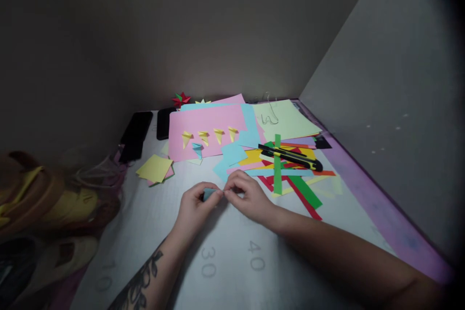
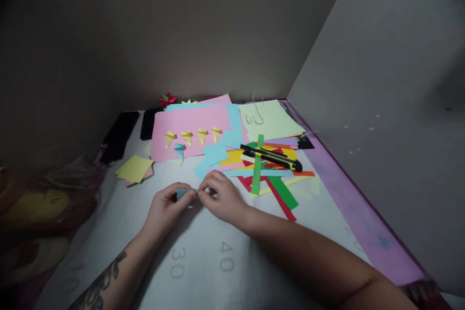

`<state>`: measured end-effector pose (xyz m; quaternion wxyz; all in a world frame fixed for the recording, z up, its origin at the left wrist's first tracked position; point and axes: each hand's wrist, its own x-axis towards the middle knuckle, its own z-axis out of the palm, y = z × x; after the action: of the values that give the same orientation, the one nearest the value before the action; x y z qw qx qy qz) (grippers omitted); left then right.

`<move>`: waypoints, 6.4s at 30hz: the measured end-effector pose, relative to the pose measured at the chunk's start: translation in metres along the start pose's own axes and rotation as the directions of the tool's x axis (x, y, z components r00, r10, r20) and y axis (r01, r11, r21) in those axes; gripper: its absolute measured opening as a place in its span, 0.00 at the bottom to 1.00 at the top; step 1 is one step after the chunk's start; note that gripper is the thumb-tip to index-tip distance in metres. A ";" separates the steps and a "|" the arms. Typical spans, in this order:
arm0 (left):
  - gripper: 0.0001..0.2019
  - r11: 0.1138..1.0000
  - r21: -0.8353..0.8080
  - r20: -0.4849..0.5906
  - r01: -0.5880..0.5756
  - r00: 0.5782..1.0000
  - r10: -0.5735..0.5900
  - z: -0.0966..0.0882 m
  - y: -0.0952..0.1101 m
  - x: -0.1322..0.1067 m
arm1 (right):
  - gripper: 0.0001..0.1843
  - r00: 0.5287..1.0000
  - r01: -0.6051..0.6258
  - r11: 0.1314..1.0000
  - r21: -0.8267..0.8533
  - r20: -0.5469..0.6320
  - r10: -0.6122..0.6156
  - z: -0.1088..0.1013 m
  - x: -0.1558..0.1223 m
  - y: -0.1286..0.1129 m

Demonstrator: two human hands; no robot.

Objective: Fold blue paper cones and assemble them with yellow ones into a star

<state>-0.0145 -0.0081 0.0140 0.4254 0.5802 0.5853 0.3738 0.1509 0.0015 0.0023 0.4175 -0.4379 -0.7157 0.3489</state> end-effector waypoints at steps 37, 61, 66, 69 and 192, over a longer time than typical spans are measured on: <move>0.16 0.943 -0.326 0.110 0.072 0.993 -0.038 -0.002 -0.003 0.002 | 0.15 0.923 -0.378 0.723 0.579 0.180 0.339 0.012 0.001 0.007; 0.01 0.958 0.008 -0.031 -0.288 0.957 0.288 0.002 -0.010 -0.004 | 0.16 0.941 -0.304 0.650 0.697 0.114 0.317 0.015 0.002 0.007; 0.03 0.893 0.108 -0.026 -0.438 0.896 0.442 0.000 -0.008 -0.007 | 0.17 0.918 -0.349 0.578 0.738 0.145 0.368 0.016 0.002 0.002; 0.05 0.882 0.122 -0.033 -0.454 0.887 0.461 0.000 -0.007 -0.008 | 0.16 0.914 -0.324 0.557 0.765 0.100 0.394 0.017 0.003 0.000; 0.12 0.975 -0.202 0.014 0.096 0.995 -0.096 0.053 0.012 0.033 | 0.09 0.977 -0.125 0.990 0.071 0.182 0.110 -0.047 0.018 0.043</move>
<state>0.0402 0.0224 0.0041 0.5010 0.5058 0.5707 0.4092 0.2031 0.0400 -0.0105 0.3483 -0.4293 -0.7080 0.4394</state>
